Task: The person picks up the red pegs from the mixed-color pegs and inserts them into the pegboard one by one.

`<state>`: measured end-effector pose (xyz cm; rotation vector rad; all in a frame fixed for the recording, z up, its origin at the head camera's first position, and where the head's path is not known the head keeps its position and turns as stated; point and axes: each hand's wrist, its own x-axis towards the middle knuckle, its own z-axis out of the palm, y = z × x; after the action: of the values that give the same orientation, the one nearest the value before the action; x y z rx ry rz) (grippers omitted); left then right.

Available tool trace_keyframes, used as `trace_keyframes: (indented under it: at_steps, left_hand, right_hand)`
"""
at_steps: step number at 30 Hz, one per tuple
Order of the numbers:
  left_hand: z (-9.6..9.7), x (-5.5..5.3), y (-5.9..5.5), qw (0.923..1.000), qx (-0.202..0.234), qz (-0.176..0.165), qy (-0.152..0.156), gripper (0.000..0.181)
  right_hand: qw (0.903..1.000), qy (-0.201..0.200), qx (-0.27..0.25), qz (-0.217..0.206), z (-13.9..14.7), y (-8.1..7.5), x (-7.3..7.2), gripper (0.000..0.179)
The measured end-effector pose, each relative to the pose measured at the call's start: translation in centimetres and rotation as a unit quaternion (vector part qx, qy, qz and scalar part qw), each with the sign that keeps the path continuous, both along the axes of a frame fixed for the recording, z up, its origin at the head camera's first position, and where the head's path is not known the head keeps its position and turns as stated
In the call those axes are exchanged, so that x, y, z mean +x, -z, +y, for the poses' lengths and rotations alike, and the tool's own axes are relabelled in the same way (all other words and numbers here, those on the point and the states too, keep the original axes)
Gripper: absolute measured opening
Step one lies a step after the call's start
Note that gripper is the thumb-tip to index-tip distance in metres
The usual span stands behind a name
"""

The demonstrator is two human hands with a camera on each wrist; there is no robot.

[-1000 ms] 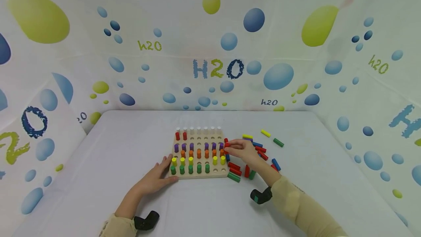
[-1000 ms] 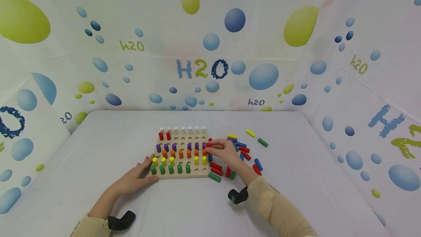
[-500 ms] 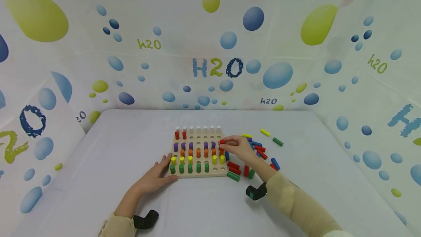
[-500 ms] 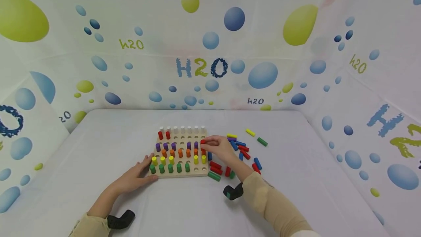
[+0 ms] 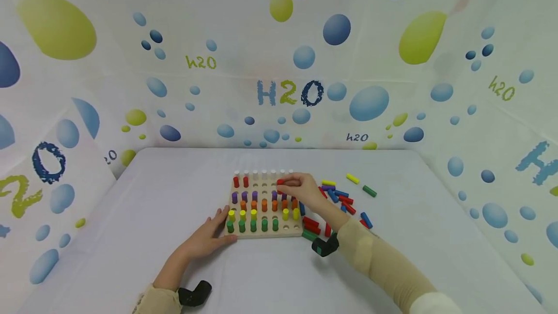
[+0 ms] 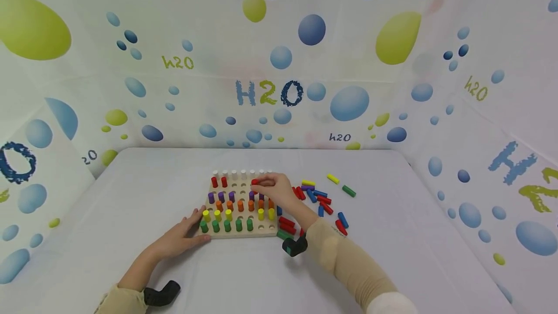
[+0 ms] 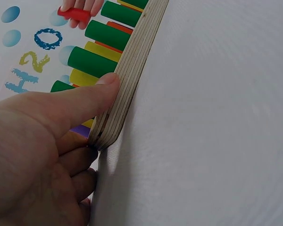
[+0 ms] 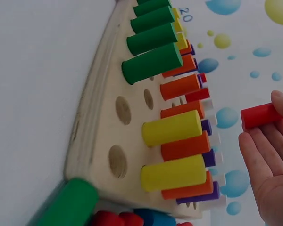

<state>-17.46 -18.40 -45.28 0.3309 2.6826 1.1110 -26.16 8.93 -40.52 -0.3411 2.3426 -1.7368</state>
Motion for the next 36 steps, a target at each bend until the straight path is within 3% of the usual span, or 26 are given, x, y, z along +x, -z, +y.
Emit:
trace_keyframes:
  at_steps: [12,36]
  left_hand:
    - [0.1,-0.1,0.4,1.0,-0.004,0.007,0.0,0.089]
    - [-0.1,-0.3,0.5,1.0,-0.002,0.008,0.005,0.088]
  right_hand:
    - [0.9998,0.009,0.017,-0.003,-1.7,-0.8,-0.9,0.027]
    - [0.9984,0.038,0.034,0.026,-5.4,-0.5,-2.9,0.024]
